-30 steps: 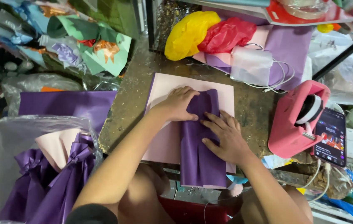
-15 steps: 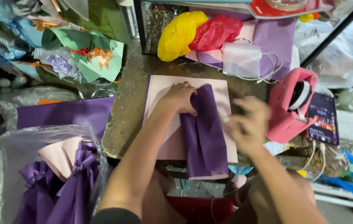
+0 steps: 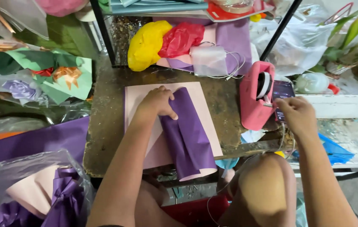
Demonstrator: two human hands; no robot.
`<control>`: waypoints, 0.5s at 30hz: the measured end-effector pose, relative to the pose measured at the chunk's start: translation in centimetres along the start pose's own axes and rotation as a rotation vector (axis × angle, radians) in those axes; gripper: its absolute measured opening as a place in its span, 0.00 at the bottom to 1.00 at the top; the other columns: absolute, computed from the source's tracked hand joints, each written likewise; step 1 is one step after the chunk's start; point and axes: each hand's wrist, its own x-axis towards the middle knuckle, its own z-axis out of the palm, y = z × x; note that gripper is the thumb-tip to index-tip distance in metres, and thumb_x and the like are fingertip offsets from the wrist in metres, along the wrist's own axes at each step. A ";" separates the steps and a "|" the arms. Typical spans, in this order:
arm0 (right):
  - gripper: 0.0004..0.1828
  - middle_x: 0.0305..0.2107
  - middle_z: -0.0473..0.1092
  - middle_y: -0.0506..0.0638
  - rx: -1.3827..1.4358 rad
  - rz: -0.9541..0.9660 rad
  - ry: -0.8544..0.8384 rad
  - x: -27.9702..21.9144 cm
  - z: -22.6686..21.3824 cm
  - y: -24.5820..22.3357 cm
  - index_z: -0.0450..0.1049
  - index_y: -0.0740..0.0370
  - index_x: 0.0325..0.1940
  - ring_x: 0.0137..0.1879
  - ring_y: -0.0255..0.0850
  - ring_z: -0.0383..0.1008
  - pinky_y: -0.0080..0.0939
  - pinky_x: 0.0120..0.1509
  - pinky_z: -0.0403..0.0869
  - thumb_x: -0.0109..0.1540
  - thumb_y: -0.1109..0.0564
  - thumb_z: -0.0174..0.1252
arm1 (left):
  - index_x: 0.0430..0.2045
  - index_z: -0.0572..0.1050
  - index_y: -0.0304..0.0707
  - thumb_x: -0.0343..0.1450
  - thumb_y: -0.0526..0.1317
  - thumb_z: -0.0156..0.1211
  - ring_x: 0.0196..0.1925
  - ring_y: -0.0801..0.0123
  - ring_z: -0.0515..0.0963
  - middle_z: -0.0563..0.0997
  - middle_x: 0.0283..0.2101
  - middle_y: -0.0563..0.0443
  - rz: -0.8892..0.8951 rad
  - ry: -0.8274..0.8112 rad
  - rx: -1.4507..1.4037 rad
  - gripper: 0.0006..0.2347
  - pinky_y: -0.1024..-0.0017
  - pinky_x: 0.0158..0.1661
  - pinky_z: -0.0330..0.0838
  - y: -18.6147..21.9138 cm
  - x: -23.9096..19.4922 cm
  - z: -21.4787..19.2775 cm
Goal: Wrapping flower bouquets with decorative purple and pink paper at a design station.
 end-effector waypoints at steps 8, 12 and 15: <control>0.12 0.31 0.70 0.44 0.310 -0.003 0.050 0.5 1.8 -0.3 0.75 0.56 0.26 0.38 0.32 0.67 0.34 0.43 0.64 0.61 0.55 0.68 | 0.60 0.70 0.56 0.54 0.58 0.78 0.69 0.56 0.64 0.64 0.66 0.53 -0.007 0.008 0.004 0.38 0.62 0.66 0.59 0.2 -0.9 0.0; 0.12 0.30 0.75 0.44 0.541 0.074 0.117 -1.3 2.5 0.8 0.71 0.55 0.25 0.42 0.29 0.75 0.30 0.48 0.71 0.62 0.63 0.64 | 0.61 0.69 0.57 0.54 0.60 0.76 0.69 0.55 0.62 0.64 0.66 0.55 -0.003 0.007 0.014 0.39 0.62 0.67 0.58 0.0 -0.8 0.2; 0.18 0.21 0.66 0.41 0.460 0.080 0.101 -3.2 3.5 0.9 0.69 0.54 0.21 0.32 0.27 0.67 0.29 0.41 0.69 0.63 0.61 0.67 | 0.61 0.68 0.54 0.54 0.59 0.75 0.71 0.58 0.60 0.62 0.67 0.53 0.035 0.013 -0.005 0.39 0.62 0.70 0.51 -0.4 -0.5 0.5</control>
